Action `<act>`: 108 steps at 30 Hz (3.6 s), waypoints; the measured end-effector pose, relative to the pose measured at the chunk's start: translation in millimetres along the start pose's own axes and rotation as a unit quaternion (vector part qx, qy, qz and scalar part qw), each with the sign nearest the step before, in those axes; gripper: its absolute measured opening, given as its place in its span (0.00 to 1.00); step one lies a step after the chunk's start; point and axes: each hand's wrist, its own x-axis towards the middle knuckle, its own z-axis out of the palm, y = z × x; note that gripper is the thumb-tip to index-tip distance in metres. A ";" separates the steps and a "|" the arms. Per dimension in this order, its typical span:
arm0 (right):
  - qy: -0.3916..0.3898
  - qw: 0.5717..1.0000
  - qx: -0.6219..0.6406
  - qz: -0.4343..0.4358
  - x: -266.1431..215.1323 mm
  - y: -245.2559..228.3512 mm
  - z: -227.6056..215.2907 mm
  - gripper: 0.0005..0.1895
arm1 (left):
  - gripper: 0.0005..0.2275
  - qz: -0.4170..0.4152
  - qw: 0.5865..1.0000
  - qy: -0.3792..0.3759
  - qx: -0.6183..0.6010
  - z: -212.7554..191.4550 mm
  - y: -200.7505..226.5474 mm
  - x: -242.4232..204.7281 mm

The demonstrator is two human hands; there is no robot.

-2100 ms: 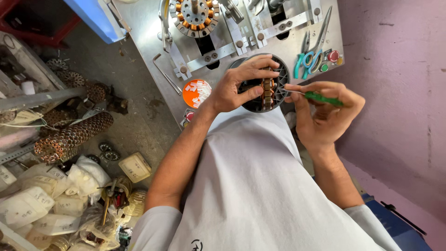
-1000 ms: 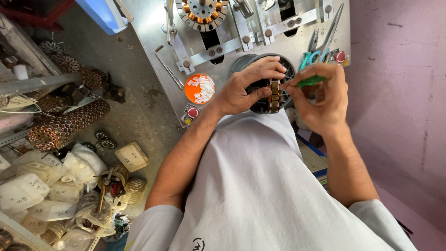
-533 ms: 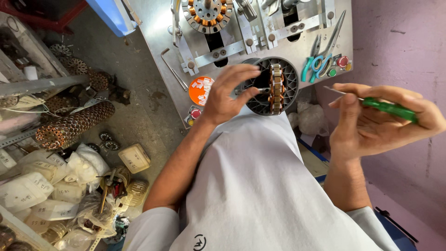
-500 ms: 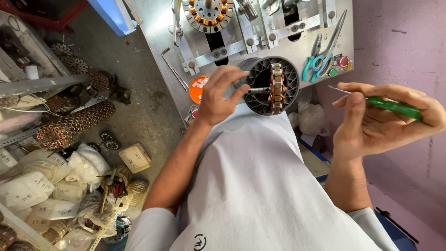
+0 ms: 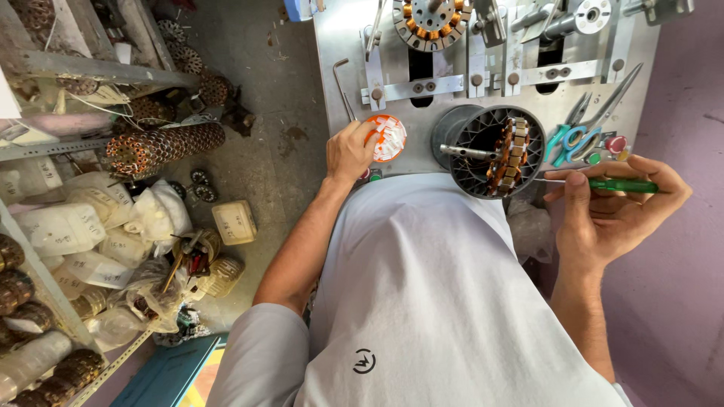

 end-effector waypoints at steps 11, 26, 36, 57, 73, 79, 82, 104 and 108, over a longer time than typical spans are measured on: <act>-0.002 0.999 0.001 -0.041 0.3 4.6 -7.1 0.19 | 0.03 0.013 0.999 0.011 -0.031 -7.6 22.6 4.8; -0.111 0.965 -0.182 -0.153 22.3 -59.5 43.4 0.11 | 0.09 0.264 0.919 -0.056 -0.288 -98.1 207.3 23.3; -0.099 0.994 -0.050 0.014 2.3 -47.0 28.9 0.06 | 0.05 0.170 0.891 -0.178 -0.382 -75.2 218.0 12.2; -0.056 0.988 -0.138 -0.031 -4.0 -36.2 29.2 0.09 | 0.07 0.147 0.894 -0.152 -0.395 -72.7 219.4 16.6; 0.042 0.957 -0.277 -0.080 -3.6 -8.2 36.0 0.10 | 0.21 0.220 0.818 -0.236 -0.476 -15.6 183.5 69.9; 0.032 0.942 -0.313 -0.122 -1.2 -6.6 39.4 0.10 | 0.15 0.243 0.809 -0.269 -0.463 -5.5 170.5 73.5; -0.001 0.935 -0.335 -0.116 4.0 -10.3 38.0 0.09 | 0.15 0.247 0.812 -0.265 -0.457 -4.5 168.8 74.4; -0.156 0.936 -0.314 0.008 41.9 -34.0 20.0 0.08 | 0.17 0.242 0.805 -0.261 -0.475 3.7 166.3 69.8; -0.100 0.930 -0.351 -0.049 26.6 -30.5 31.3 0.08 | 0.17 0.236 0.802 -0.267 -0.479 3.3 161.5 74.3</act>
